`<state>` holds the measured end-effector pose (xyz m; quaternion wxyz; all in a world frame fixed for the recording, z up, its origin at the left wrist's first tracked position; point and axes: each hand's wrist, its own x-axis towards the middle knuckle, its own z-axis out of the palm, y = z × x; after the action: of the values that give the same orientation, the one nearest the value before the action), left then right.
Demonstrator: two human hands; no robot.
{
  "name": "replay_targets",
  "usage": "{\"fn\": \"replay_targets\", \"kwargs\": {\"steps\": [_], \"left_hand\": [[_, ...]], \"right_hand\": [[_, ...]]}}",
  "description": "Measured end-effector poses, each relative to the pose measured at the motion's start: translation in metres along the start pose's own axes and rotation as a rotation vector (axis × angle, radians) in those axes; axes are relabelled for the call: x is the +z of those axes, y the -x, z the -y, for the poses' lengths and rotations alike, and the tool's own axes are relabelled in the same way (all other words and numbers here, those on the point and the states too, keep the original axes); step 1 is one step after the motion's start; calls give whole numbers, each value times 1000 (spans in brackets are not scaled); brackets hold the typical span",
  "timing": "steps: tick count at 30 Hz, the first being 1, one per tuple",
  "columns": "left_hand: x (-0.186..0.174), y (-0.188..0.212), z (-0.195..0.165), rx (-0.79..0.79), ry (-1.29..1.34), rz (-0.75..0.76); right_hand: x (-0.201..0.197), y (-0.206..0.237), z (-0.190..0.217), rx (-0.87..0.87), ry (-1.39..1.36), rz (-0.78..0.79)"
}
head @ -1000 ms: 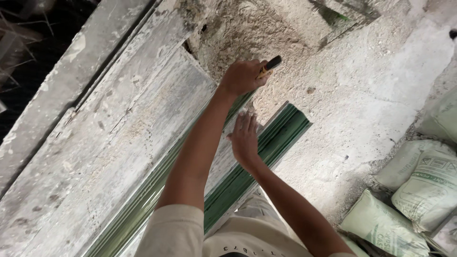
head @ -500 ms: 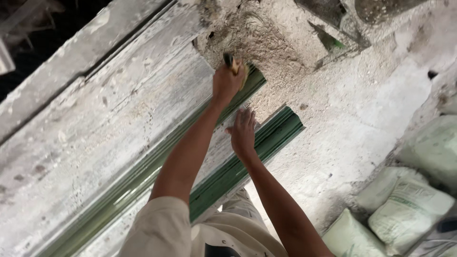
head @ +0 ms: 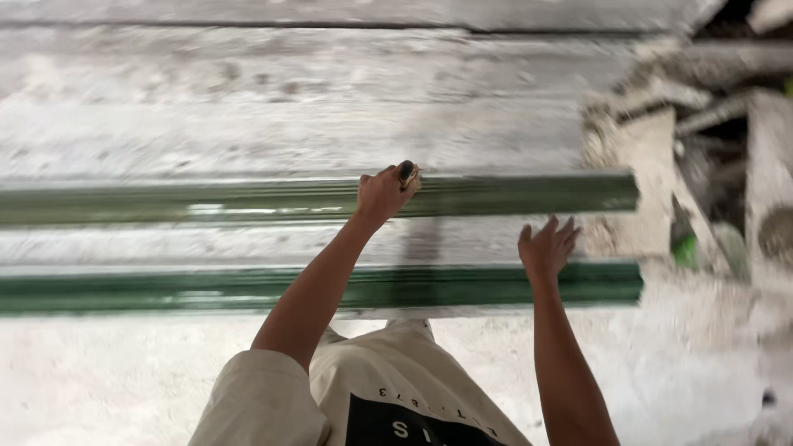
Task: The person scrubs the dusty work table with an orange sponge, positions a long green molding strip on the table, pours liquid from a plastic jug into a bowl, and brushes a reddish liquid along the strip with a wide brush.
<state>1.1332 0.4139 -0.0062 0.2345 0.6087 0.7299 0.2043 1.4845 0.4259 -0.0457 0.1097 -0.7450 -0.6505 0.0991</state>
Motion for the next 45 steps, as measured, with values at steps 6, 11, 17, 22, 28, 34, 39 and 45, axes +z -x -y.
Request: {"fn": "replay_targets", "kwargs": {"steps": [6, 11, 17, 22, 28, 34, 39, 45], "left_hand": [[-114, 48, 158, -197, -81, -95], [-190, 93, 275, -246, -132, -234], [-288, 140, 375, -291, -196, -230], [-352, 166, 461, -375, -151, -238], [-413, 203, 587, -352, -213, -306], [-493, 233, 711, -434, -298, -241], [-557, 260, 810, -502, -281, -260], [-633, 285, 926, -543, -247, -303]], "right_hand": [[41, 87, 163, -268, -235, 62], [95, 204, 297, -447, -399, 45], [100, 310, 426, -616, -571, 285], [107, 345, 500, -597, -490, 354], [180, 392, 618, -769, -478, 347], [242, 469, 798, -1038, -497, 391], [252, 509, 909, -1219, -355, 629], [283, 524, 988, -1077, -171, 857]]}}
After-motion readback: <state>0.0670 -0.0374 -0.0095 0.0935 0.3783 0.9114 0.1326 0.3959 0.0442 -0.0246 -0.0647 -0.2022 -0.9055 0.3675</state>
